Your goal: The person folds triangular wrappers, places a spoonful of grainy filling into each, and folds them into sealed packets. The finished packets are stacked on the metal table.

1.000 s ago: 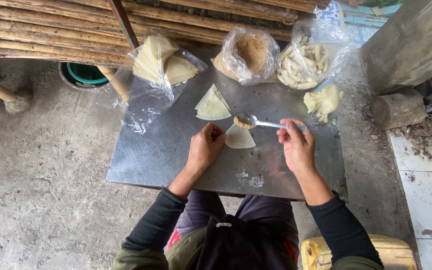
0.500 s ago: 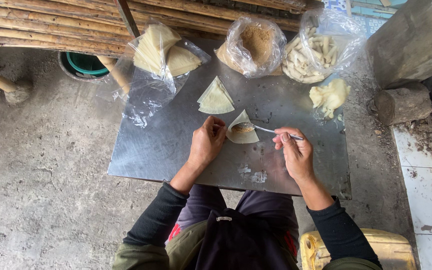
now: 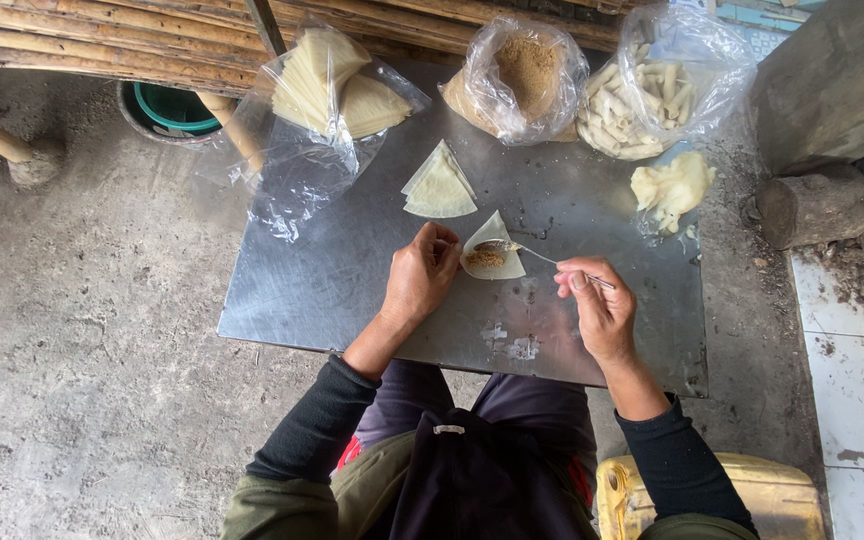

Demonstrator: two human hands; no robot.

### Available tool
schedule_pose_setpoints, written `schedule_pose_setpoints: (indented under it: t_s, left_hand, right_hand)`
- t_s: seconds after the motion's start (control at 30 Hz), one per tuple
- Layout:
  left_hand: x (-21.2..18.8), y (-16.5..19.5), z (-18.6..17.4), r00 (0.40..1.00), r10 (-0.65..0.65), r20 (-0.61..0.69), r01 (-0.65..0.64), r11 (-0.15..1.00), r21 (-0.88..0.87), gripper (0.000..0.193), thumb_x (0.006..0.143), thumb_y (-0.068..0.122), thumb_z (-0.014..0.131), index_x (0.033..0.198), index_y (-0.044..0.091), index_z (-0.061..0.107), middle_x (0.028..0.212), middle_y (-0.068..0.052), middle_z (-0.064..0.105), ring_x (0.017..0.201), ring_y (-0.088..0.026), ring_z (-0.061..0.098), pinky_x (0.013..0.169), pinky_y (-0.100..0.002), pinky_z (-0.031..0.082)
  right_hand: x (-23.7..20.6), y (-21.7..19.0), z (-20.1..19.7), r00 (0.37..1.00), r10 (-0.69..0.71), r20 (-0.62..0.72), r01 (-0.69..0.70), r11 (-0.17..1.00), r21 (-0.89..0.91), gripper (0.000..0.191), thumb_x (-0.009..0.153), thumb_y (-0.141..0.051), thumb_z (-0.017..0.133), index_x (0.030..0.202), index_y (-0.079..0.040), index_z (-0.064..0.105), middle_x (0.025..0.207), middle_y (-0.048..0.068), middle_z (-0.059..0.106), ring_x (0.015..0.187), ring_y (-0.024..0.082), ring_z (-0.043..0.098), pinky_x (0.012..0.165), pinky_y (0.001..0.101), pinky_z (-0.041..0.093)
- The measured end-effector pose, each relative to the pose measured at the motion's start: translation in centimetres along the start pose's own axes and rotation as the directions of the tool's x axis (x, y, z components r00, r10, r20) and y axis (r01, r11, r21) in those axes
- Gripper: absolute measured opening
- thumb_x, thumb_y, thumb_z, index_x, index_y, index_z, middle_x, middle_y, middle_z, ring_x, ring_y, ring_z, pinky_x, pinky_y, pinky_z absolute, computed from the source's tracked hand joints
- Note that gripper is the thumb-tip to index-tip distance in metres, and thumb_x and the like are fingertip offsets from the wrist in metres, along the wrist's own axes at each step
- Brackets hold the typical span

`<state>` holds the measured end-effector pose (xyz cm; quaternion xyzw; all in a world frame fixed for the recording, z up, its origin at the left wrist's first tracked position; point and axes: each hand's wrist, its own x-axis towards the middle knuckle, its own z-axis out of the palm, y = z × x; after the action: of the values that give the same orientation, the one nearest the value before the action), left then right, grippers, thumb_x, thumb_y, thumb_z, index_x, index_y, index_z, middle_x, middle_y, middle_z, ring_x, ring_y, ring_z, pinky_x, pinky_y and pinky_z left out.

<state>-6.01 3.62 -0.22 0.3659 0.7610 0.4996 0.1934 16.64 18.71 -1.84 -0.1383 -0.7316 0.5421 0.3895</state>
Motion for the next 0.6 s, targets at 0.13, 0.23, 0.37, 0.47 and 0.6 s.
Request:
schedule_pose_setpoints:
  t_s: [0.13, 0.23, 0.37, 0.47, 0.6]
  left_hand:
    - [-0.1, 0.1, 0.0, 1.0, 0.016, 0.014, -0.016, 1.0, 0.003, 0.018, 0.096, 0.017, 0.067, 0.107, 0.003, 0.065, 0.086, -0.012, 0.078, 0.078, -0.02, 0.078, 0.067, -0.031, 0.062]
    - [-0.1, 0.1, 0.0, 0.998, 0.065, -0.008, -0.065, 0.998, 0.022, 0.019, 0.097, 0.018, 0.068, 0.107, 0.002, 0.064, 0.088, -0.013, 0.077, 0.079, -0.02, 0.078, 0.068, -0.031, 0.061]
    - [0.0, 0.1, 0.0, 0.999, 0.032, 0.014, -0.031, 0.999, -0.04, 0.019, 0.097, 0.018, 0.066, 0.108, 0.003, 0.063, 0.085, -0.012, 0.078, 0.077, -0.019, 0.079, 0.067, -0.031, 0.062]
    - [-0.1, 0.1, 0.1, 0.997, 0.068, 0.02, -0.068, 0.997, -0.033, 0.019, 0.097, 0.017, 0.066, 0.109, 0.003, 0.063, 0.085, -0.012, 0.078, 0.078, -0.02, 0.079, 0.068, -0.031, 0.062]
    - [-0.4, 0.1, 0.2, 0.988, 0.152, -0.008, -0.152, 0.988, 0.029, 0.02, 0.094, 0.016, 0.069, 0.109, 0.003, 0.064, 0.085, -0.015, 0.076, 0.077, -0.024, 0.078, 0.066, -0.033, 0.061]
  right_hand:
    - [0.6, 0.4, -0.1, 0.994, 0.053, -0.096, -0.029, 0.972, 0.234, 0.016, 0.11, -0.013, 0.055, 0.116, -0.002, 0.065, 0.097, 0.009, 0.07, 0.084, 0.013, 0.064, 0.074, 0.0267, 0.054]
    - [2.3, 0.2, -0.6, 0.978, 0.083, -0.193, -0.002, 0.922, 0.387, 0.014, 0.111, -0.009, 0.054, 0.115, -0.002, 0.066, 0.095, 0.009, 0.069, 0.082, 0.014, 0.065, 0.071, 0.028, 0.054]
    - [6.2, -0.9, -2.1, 0.946, 0.11, -0.304, 0.037, 0.898, 0.439, 0.011, 0.112, -0.008, 0.057, 0.114, -0.001, 0.065, 0.096, 0.009, 0.068, 0.082, 0.016, 0.067, 0.068, 0.0288, 0.053]
    - [10.9, -0.8, -2.4, 0.931, 0.055, -0.36, 0.112, 0.898, 0.425, 0.008, 0.111, -0.009, 0.06, 0.114, -0.002, 0.063, 0.103, 0.008, 0.07, 0.084, 0.015, 0.068, 0.068, 0.0272, 0.053]
    - [17.1, 0.9, -0.9, 0.924, -0.094, -0.371, 0.131, 0.989, 0.076, 0.012, 0.112, -0.014, 0.06, 0.117, -0.003, 0.064, 0.095, 0.008, 0.069, 0.078, 0.013, 0.067, 0.065, 0.0268, 0.057]
